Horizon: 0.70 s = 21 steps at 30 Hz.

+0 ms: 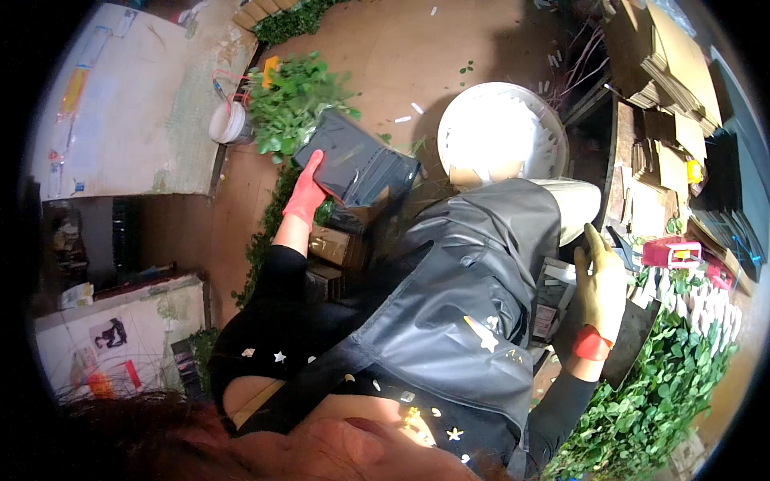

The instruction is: The person arranges flowers into a black box, selecting stems from a pile and placing them into the foam inside the box.

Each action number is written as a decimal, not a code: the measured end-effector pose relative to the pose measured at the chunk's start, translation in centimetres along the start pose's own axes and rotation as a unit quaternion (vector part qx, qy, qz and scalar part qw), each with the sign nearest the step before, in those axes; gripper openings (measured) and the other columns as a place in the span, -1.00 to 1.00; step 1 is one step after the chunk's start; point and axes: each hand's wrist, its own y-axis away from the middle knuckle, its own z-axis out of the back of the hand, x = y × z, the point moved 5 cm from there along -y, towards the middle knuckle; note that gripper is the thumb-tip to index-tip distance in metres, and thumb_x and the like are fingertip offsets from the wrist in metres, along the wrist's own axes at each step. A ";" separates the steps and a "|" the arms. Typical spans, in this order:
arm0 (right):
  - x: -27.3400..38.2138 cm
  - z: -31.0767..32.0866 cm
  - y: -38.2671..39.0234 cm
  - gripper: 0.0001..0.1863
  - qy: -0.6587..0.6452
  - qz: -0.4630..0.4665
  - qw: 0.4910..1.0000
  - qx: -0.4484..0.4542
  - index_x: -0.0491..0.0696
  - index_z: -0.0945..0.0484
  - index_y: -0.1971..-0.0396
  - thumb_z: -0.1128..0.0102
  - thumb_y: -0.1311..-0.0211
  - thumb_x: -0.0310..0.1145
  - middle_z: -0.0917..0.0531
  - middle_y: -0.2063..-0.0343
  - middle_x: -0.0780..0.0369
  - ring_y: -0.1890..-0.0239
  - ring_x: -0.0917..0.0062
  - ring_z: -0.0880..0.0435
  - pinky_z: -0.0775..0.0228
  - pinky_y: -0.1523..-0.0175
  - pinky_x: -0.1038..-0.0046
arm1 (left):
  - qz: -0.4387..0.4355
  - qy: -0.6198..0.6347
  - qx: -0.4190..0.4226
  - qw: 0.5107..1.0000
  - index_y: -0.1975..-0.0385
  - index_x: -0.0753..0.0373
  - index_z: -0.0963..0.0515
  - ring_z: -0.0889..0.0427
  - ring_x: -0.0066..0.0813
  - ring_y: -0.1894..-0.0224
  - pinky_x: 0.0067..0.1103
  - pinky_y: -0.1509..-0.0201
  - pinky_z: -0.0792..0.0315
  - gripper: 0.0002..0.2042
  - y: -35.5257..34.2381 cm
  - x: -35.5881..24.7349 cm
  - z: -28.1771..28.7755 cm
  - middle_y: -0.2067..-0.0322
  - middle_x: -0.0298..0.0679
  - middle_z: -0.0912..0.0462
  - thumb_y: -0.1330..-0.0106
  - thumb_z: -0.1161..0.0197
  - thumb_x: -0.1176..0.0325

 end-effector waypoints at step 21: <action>-0.5 -0.4 0.7 -0.60 0.029 -0.005 1.000 -0.008 0.02 -0.63 -0.24 -0.27 -0.43 -0.40 -0.77 0.04 0.06 0.05 0.23 -0.79 -0.59 -0.07 0.30 | 0.110 -0.590 -0.417 0.682 -0.17 0.57 -0.36 -0.62 0.03 -0.22 -0.15 -0.25 -0.49 -0.09 -3.7 7.1 33.3 -0.13 0.15 -0.64 -0.28 -0.17 -0.34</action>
